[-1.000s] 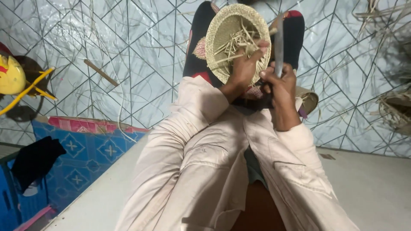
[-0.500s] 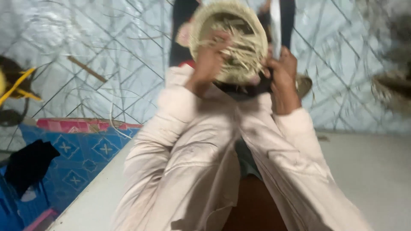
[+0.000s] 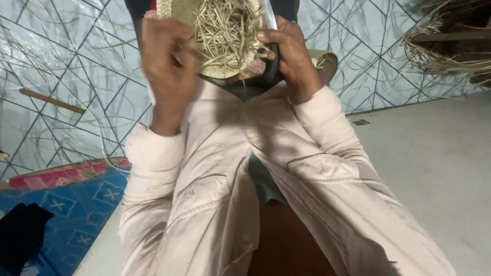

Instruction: Trimming excess straw from the edges of a woven hat using a knife

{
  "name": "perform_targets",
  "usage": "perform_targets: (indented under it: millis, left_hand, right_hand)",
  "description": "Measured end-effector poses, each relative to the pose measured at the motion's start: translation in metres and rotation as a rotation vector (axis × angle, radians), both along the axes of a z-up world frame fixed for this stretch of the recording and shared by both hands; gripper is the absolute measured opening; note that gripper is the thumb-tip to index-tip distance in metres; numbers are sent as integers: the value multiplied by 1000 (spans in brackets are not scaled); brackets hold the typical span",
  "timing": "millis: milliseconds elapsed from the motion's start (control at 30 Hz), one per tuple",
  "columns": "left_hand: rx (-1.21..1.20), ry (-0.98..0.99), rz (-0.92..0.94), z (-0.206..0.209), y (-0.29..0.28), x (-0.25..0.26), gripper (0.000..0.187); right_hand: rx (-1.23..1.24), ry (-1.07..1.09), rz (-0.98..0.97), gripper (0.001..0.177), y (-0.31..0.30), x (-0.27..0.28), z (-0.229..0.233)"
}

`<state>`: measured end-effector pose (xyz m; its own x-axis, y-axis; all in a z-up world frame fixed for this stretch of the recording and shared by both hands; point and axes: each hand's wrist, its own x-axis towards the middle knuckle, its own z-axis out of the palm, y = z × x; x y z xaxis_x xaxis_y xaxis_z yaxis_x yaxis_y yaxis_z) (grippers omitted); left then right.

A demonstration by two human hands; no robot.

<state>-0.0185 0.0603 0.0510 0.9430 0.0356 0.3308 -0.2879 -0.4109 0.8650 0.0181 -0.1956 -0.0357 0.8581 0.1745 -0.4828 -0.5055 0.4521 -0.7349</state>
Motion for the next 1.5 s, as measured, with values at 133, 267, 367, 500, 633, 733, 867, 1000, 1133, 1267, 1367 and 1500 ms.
perform_targets:
  millis: [133, 267, 367, 500, 633, 733, 867, 1000, 1133, 1267, 1367, 1500]
  left_hand:
    - [303, -74, -211, 13, -35, -13, 19]
    - [468, 201, -133, -43, -20, -5, 62]
    - [345, 577, -281, -57, -7, 6, 99]
    - [233, 662, -464, -53, -8, 9, 79]
    - [149, 448, -608, -53, -29, 9, 43]
    - [-269, 340, -594, -31, -39, 6, 60]
    - [-749, 799, -580, 12, -52, -4, 30]
    - [-235, 320, -579, -7, -46, -19, 46]
    - [-270, 181, -195, -31, 13, -7, 18]
    - [-108, 91, 211, -62, 51, 3, 8]
    - [-194, 414, 245, -90, 58, 6, 33]
    - [-755, 735, 194, -82, 37, 4, 19]
  right_hand:
    - [54, 60, 45, 23, 1, 16, -13]
    - [72, 72, 63, 24, -18, 36, -46]
    - [117, 94, 74, 12, -34, 47, -66]
    - [301, 103, 152, 30, -47, 51, -100]
    - [271, 66, 72, 26, -48, 48, -121]
    - [261, 56, 76, 25, -27, 43, -77]
    - [254, 52, 79, 25, -10, 44, -61]
    - [251, 44, 73, 25, -2, 43, -61]
    - [248, 32, 43, 25, -4, 37, -54]
    - [240, 25, 18, 26, -10, 28, -51]
    - [235, 21, 13, 26, -15, 18, -47]
    - [218, 20, -4, 27, -18, 10, -45]
